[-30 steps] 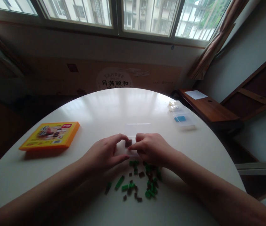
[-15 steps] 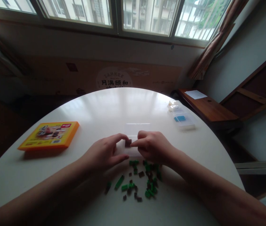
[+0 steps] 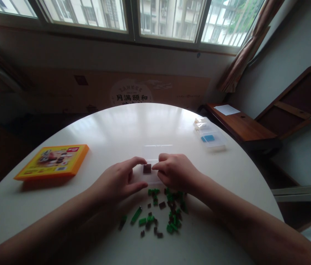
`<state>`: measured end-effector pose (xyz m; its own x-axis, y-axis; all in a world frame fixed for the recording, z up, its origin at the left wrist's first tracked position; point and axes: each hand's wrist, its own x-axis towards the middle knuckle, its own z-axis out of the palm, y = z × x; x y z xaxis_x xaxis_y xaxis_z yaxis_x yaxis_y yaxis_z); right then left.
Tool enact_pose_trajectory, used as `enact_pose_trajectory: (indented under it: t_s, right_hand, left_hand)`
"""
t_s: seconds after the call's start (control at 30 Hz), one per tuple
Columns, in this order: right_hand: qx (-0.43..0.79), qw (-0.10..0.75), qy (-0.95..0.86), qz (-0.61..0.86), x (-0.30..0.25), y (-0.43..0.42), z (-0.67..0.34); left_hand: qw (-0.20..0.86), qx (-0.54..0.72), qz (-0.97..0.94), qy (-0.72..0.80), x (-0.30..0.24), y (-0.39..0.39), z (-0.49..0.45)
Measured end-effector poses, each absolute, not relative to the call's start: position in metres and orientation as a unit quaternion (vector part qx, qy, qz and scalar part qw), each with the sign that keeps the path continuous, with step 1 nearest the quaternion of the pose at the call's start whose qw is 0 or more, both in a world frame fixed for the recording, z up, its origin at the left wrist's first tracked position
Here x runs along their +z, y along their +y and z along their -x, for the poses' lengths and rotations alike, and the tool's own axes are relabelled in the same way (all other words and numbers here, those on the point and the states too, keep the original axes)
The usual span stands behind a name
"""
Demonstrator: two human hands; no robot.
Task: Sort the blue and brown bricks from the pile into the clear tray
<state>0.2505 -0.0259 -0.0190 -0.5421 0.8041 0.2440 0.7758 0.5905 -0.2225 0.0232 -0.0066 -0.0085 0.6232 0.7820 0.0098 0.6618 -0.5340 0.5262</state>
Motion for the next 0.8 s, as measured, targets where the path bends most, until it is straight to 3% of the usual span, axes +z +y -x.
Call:
enact_pose_trajectory:
  t_s: [0.8]
  right_hand:
    - [0.033,0.154,-0.873,0.462,-0.016,-0.0268,-0.2472]
  left_hand:
    - [0.243,0.114,-0.867,0.419,-0.0096,-0.0062,-0.0235]
